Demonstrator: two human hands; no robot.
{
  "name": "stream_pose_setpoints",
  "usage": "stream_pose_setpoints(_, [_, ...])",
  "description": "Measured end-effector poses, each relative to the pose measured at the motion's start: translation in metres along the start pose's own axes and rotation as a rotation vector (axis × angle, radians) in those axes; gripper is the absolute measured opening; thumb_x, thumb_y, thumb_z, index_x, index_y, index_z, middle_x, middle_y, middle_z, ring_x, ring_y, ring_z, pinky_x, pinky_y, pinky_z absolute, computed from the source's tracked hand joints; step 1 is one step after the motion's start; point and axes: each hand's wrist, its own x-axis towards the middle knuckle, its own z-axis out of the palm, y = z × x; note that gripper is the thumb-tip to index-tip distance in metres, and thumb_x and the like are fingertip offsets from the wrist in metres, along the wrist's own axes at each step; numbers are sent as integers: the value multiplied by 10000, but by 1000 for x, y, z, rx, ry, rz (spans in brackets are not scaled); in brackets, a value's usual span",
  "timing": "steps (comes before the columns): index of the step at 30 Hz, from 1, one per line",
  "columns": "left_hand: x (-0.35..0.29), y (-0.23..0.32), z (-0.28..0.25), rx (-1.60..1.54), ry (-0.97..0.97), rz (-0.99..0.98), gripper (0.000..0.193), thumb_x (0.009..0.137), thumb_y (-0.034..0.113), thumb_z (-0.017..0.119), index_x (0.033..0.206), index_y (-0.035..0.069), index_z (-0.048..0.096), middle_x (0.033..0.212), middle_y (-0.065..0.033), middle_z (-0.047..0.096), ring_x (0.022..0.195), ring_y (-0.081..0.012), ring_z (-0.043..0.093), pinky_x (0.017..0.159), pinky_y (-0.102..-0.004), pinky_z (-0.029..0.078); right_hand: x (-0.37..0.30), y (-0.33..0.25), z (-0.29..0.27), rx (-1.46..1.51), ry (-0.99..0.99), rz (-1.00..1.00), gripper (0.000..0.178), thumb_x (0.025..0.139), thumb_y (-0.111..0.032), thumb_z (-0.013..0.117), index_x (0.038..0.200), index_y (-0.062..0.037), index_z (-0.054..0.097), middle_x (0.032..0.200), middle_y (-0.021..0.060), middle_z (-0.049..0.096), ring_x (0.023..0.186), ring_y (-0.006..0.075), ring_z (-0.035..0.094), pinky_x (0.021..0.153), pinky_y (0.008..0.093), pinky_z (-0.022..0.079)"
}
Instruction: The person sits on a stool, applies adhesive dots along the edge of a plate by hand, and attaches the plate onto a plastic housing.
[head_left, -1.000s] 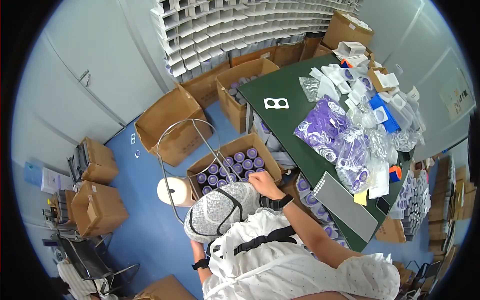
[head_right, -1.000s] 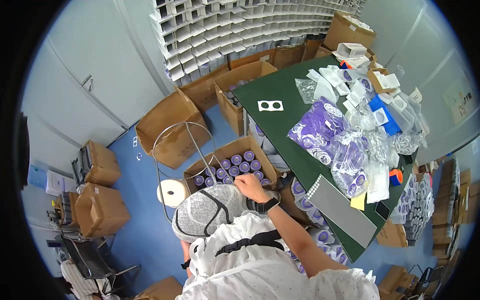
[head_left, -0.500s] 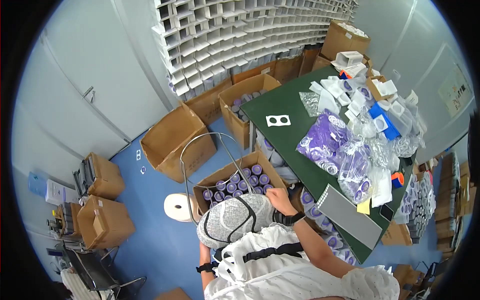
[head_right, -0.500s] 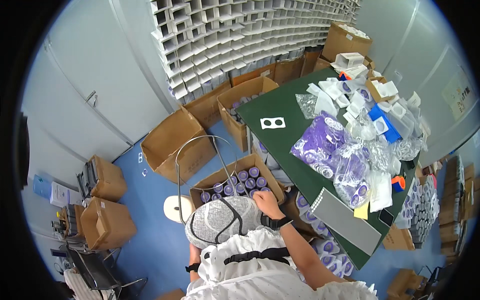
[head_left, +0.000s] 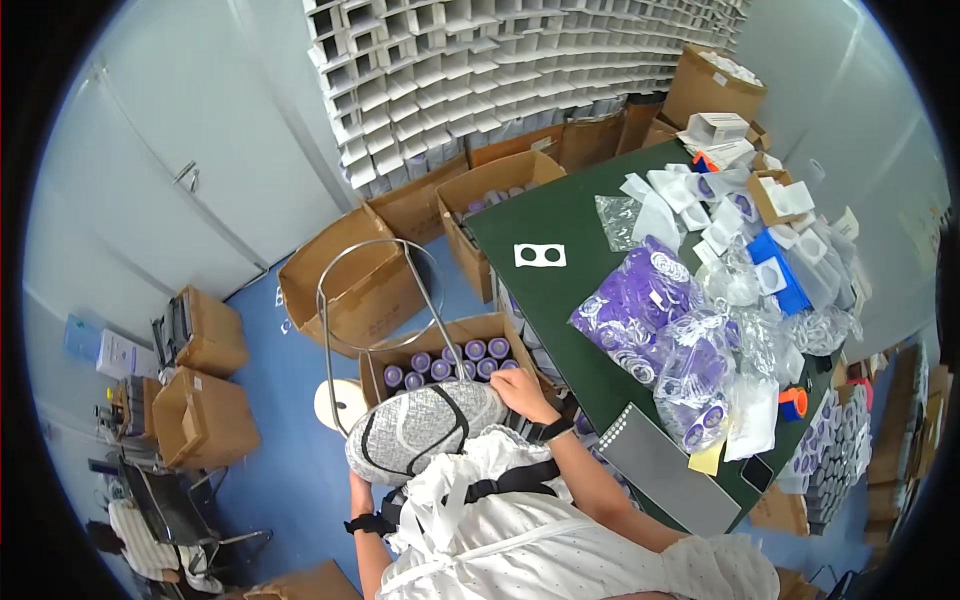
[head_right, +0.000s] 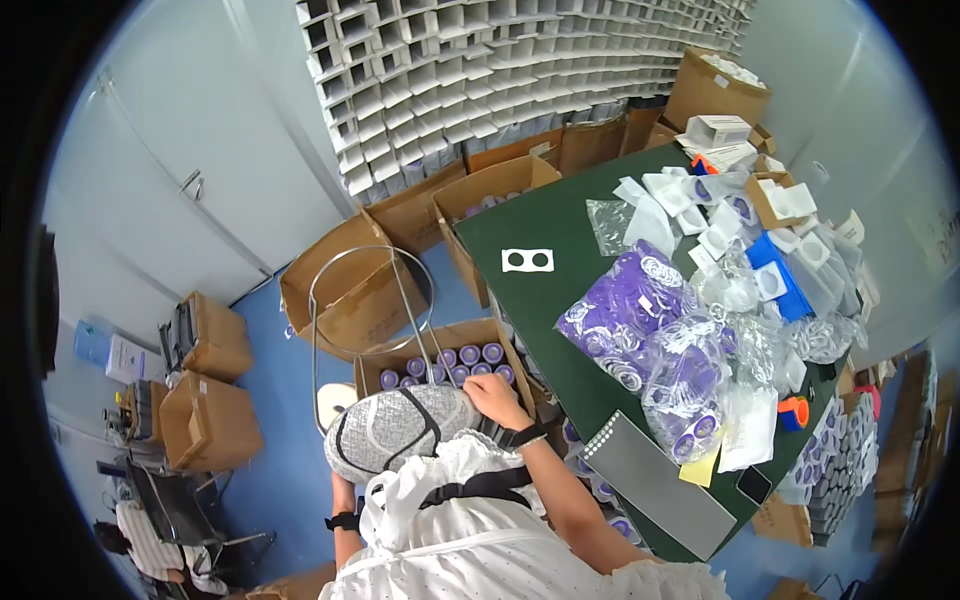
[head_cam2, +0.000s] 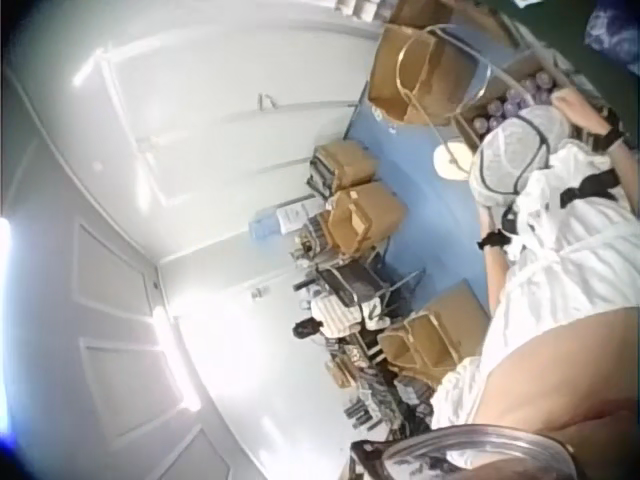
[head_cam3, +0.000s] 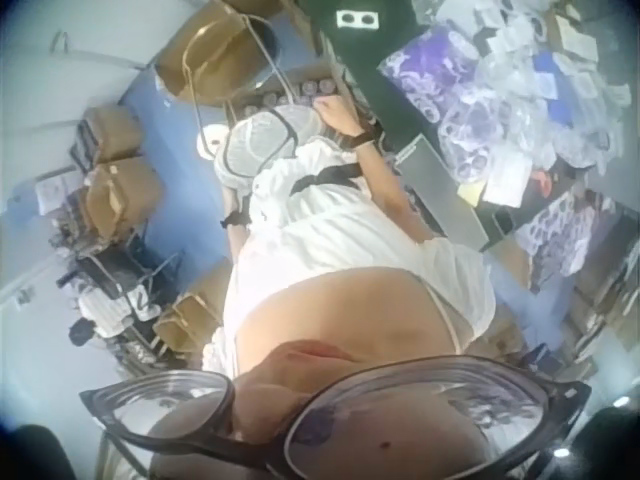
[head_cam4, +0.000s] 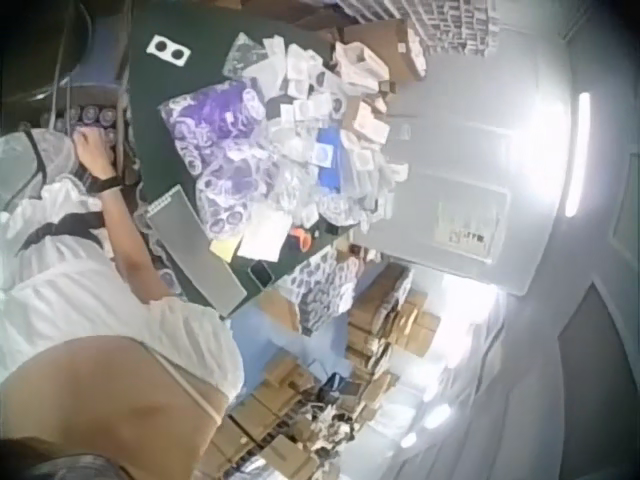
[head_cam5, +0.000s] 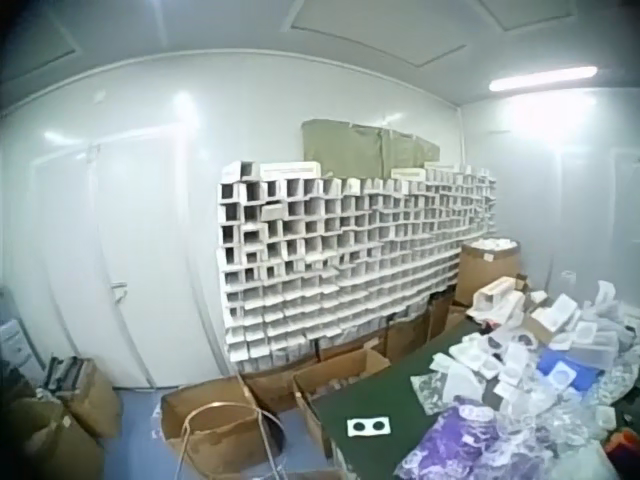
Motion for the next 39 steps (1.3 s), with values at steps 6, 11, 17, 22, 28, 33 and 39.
stream_pose_setpoints(6, [7, -22, -22, -245, 122, 41, 551, 973, 424, 387, 1381, 55, 401, 1345, -98, 497, 1209, -247, 497, 1006, -368, 406, 36, -10, 20, 4, -136, 21, 230, 836, -167, 526, 723, 31, 558, 645, 213, 534, 587, 360, 548, 541, 408, 391])
stream_pose_setpoints(11, [25, -24, -34, -253, 97, 42, 540, 972, 410, 393, 1368, 45, 420, 1326, -95, 515, 1184, -248, 513, 985, -370, 420, 61, -8, 50, -64, -97, 33, 230, 827, -186, 531, 721, 10, 587, 671, 211, 568, 656, 381, 586, 574, 437, 425])
stream_pose_setpoints(17, [72, -6, -38, -213, -49, -24, 549, 973, 418, 385, 1382, 53, 403, 1329, -94, 513, 1184, -239, 511, 988, -363, 416, 79, -24, 54, -173, 3, 69, 251, 830, -205, 524, 704, 3, 583, 662, 207, 564, 653, 395, 571, 578, 454, 418])
stream_pose_setpoints(22, [130, -5, -44, -229, -123, -160, 557, 970, 430, 389, 1379, 52, 405, 1305, -93, 524, 1157, -226, 522, 951, -336, 436, 84, -17, 65, -104, 80, 147, 263, 857, -163, 502, 688, 37, 486, 543, 125, 403, 514, 145, 387, 524, 350, 345])
stream_pose_setpoints(28, [144, -3, -40, -206, -103, -161, 516, 989, 383, 366, 1379, 48, 400, 1285, -104, 531, 1096, -224, 560, 890, -338, 483, 97, -22, 65, -129, 85, 203, 244, 843, -190, 506, 725, 17, 557, 658, 216, 524, 575, 342, 529, 557, 409, 389])
stream_pose_setpoints(33, [139, 5, -45, -264, -119, -288, 574, 997, 423, 305, 1438, 55, 310, 1444, -93, 390, 1311, -240, 398, 1083, -358, 330, 120, -20, 79, -138, 66, 190, 233, 836, -182, 510, 718, 15, 552, 613, 190, 512, 558, 331, 518, 546, 403, 382])
stream_pose_setpoints(39, [123, -41, -65, -308, 29, -188, 574, 989, 428, 339, 1413, 41, 353, 1419, -85, 423, 1290, -228, 416, 1069, -353, 325, 138, -12, 100, -141, -62, 118, 216, 824, -178, 532, 715, 5, 572, 666, 208, 547, 611, 374, 549, 550, 415, 403])
